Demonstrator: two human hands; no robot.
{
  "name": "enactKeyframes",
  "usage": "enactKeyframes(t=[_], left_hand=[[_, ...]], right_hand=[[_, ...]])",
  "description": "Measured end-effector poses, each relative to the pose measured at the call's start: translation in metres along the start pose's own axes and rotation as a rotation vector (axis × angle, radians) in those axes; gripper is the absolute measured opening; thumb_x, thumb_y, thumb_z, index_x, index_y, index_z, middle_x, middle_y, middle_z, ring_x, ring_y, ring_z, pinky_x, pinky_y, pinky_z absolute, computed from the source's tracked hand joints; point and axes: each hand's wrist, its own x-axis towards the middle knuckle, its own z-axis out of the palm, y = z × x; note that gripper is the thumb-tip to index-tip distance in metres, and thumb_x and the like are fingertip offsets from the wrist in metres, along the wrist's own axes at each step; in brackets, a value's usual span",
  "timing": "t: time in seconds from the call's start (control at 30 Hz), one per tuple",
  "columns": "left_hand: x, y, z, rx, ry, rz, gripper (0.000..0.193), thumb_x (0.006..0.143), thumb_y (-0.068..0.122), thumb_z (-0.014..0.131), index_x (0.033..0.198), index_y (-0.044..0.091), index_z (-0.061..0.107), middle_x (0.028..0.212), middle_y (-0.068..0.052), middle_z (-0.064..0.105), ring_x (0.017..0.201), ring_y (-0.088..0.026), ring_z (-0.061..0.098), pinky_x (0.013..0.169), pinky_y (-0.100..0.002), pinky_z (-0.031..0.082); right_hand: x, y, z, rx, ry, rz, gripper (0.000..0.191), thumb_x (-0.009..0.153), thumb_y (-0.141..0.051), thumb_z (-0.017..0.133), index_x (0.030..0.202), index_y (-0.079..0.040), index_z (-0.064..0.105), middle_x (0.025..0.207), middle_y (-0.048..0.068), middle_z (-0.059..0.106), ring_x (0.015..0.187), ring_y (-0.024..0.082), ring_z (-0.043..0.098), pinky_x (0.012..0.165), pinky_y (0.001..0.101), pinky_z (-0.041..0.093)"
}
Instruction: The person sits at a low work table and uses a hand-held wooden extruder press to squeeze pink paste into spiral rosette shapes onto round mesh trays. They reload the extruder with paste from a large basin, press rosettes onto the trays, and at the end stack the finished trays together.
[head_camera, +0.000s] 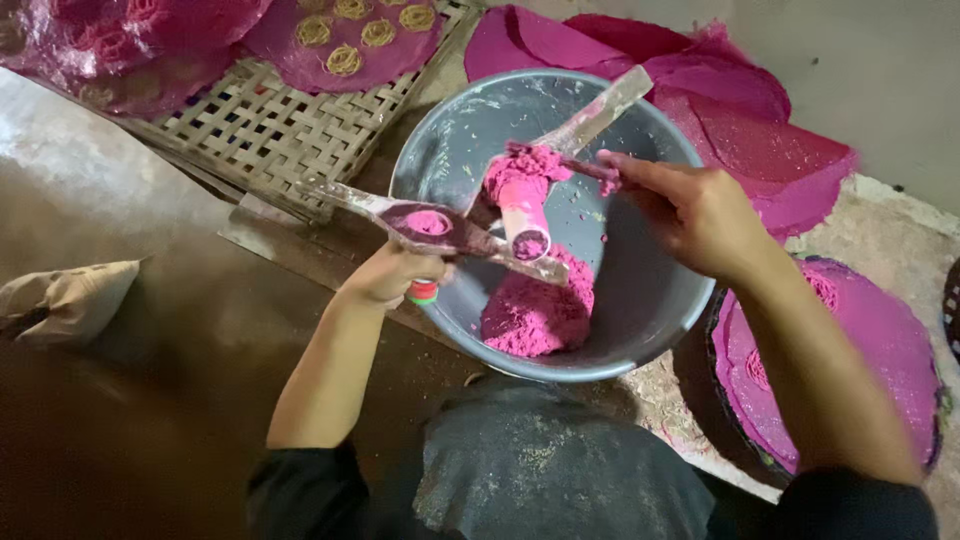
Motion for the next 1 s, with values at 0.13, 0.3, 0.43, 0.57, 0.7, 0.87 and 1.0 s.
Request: enactKeyframes(t=[0.13,0.3,0.43,0.57,0.7,0.87,1.0], left_hand=[[-0.010,0.001,0.031,-0.225,-0.089,0.121,0.036,0.079,0.003,0.066,0.115,-0.001,0.067,0.094,-0.008,0.068,0.080,-0.016,0.063,0.073,-0.031,0.054],[0.003,-0.008,0.057,-0.442,-0.091,0.224,0.036,0.087,0.005,0.066,0.123,0.006,0.062,0.109,-0.004,0.063,0.088,-0.011,0.061,0.078,-0.029,0.052],[0.019,-0.011,0.053,-0.351,0.005,0.293,0.027,0.090,0.005,0.068,0.117,0.005,0.062,0.111,-0.002,0.062,0.093,-0.010,0.061,0.081,-0.030,0.053],[0.023,-0.002,0.035,-0.027,0.054,0.416,0.018,0.092,0.004,0.070,0.109,0.001,0.066,0.096,-0.008,0.067,0.086,-0.015,0.066,0.076,-0.035,0.055],[0.011,0.019,0.034,0.446,0.155,0.273,0.042,0.086,0.014,0.075,0.125,0.004,0.063,0.102,-0.007,0.066,0.086,-0.021,0.060,0.073,-0.038,0.048],[0.005,0.045,0.067,1.388,0.250,0.682,0.074,0.092,0.037,0.080,0.151,0.002,0.050,0.151,-0.022,0.046,0.133,-0.040,0.054,0.102,-0.050,0.050],[0.007,0.042,0.087,1.507,0.302,0.304,0.071,0.087,0.039,0.076,0.148,0.017,0.047,0.168,-0.015,0.027,0.143,-0.040,0.043,0.102,-0.048,0.048]], right_hand=[[-0.008,0.008,0.017,0.065,-0.013,0.057,0.056,0.094,0.000,0.067,0.147,-0.013,0.060,0.104,0.016,0.076,0.083,0.017,0.068,0.076,0.0350,0.056],[-0.017,0.010,0.086,0.328,0.125,0.241,0.048,0.101,-0.008,0.065,0.149,-0.008,0.058,0.081,0.010,0.063,0.069,0.008,0.048,0.060,0.0279,0.046],[-0.015,-0.002,0.119,0.481,0.036,0.360,0.036,0.104,-0.019,0.065,0.139,-0.008,0.066,0.070,0.003,0.053,0.061,0.009,0.047,0.054,0.0263,0.041],[-0.018,0.006,0.086,1.118,-0.034,0.516,0.039,0.102,-0.026,0.057,0.135,-0.007,0.065,0.065,-0.005,0.044,0.056,0.007,0.039,0.050,0.0237,0.033],[-0.026,0.034,0.040,1.289,-0.258,0.503,0.040,0.100,-0.030,0.054,0.123,0.000,0.070,0.062,-0.005,0.037,0.054,0.009,0.036,0.050,0.0252,0.029],[-0.023,0.038,0.030,0.875,-0.367,0.605,0.040,0.106,-0.035,0.053,0.111,0.000,0.072,0.066,-0.003,0.038,0.060,0.010,0.038,0.055,0.0283,0.033],[-0.016,0.009,0.046,0.200,-0.182,0.431,0.030,0.106,-0.030,0.050,0.107,-0.006,0.068,0.074,0.009,0.066,0.066,0.019,0.065,0.063,0.0349,0.049]])
